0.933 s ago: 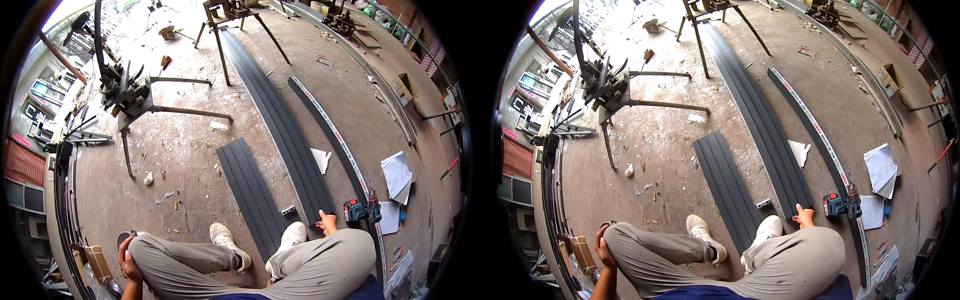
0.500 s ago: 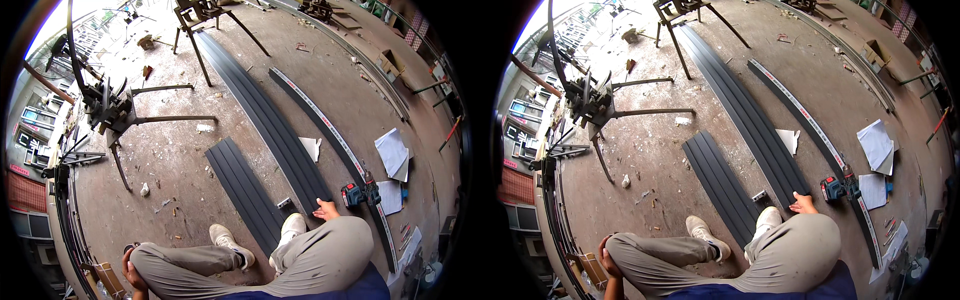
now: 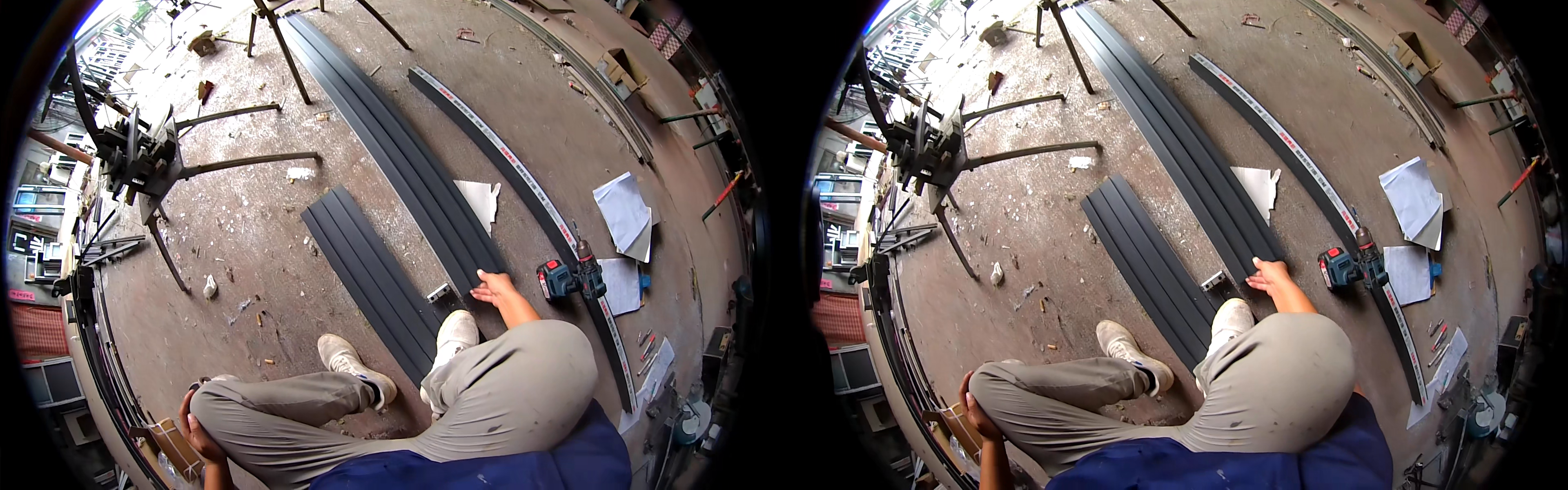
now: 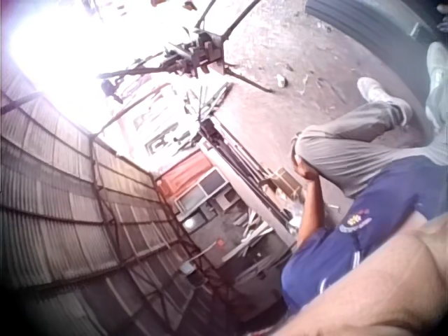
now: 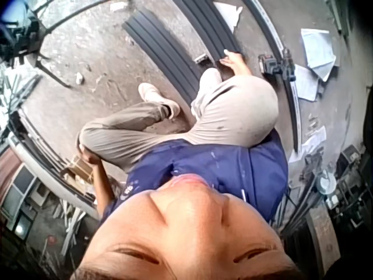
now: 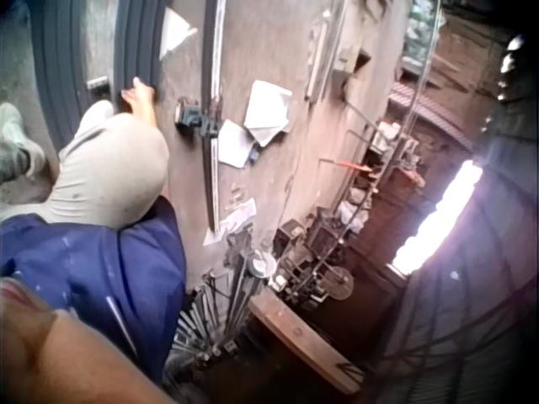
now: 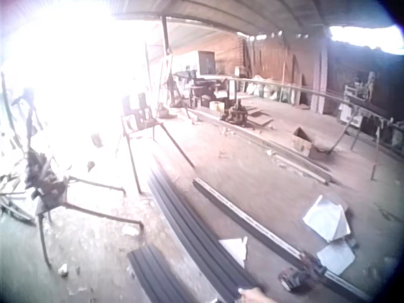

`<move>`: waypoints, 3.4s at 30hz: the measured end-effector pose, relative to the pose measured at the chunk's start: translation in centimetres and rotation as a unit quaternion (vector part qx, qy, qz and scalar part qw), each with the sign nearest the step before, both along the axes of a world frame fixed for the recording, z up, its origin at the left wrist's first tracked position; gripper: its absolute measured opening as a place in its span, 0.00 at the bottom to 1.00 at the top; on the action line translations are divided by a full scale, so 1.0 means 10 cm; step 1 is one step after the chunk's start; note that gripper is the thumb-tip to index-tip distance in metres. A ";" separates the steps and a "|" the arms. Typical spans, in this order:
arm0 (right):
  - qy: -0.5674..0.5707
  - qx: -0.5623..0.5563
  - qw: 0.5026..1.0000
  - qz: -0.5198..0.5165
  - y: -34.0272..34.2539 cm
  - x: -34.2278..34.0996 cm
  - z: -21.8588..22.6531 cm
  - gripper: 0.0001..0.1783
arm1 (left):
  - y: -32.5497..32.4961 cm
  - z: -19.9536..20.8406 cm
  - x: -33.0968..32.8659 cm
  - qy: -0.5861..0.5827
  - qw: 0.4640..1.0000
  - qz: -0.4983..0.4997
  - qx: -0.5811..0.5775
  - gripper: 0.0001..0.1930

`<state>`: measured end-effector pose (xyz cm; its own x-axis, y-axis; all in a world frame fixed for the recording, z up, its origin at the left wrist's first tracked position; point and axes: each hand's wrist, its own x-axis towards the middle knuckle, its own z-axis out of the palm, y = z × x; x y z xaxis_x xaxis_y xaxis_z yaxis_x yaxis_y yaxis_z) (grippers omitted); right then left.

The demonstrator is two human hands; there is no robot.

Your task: The person sits on the floor and uses a cordless drill to attach metal brackets to long black metal profiles. They repeatedly pick up screws and brackets, align them, and drive the screws into the profiles.

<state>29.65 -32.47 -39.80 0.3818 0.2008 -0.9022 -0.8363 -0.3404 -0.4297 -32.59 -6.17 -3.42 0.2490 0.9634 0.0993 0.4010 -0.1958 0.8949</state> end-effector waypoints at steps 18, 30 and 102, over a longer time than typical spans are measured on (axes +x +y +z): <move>-0.181 0.137 0.960 0.162 -0.24 -0.26 1.37 0.25 | -0.06 0.02 -0.03 0.023 0.998 0.030 0.046 0.22; -0.079 0.442 0.868 0.213 -0.32 -0.48 3.70 0.36 | -0.11 -0.01 -0.28 0.021 0.994 0.068 0.079 0.18; -0.262 0.346 0.865 0.254 -0.92 -1.19 4.49 0.32 | 0.39 -2.96 -2.82 0.516 0.805 0.235 -0.175 0.16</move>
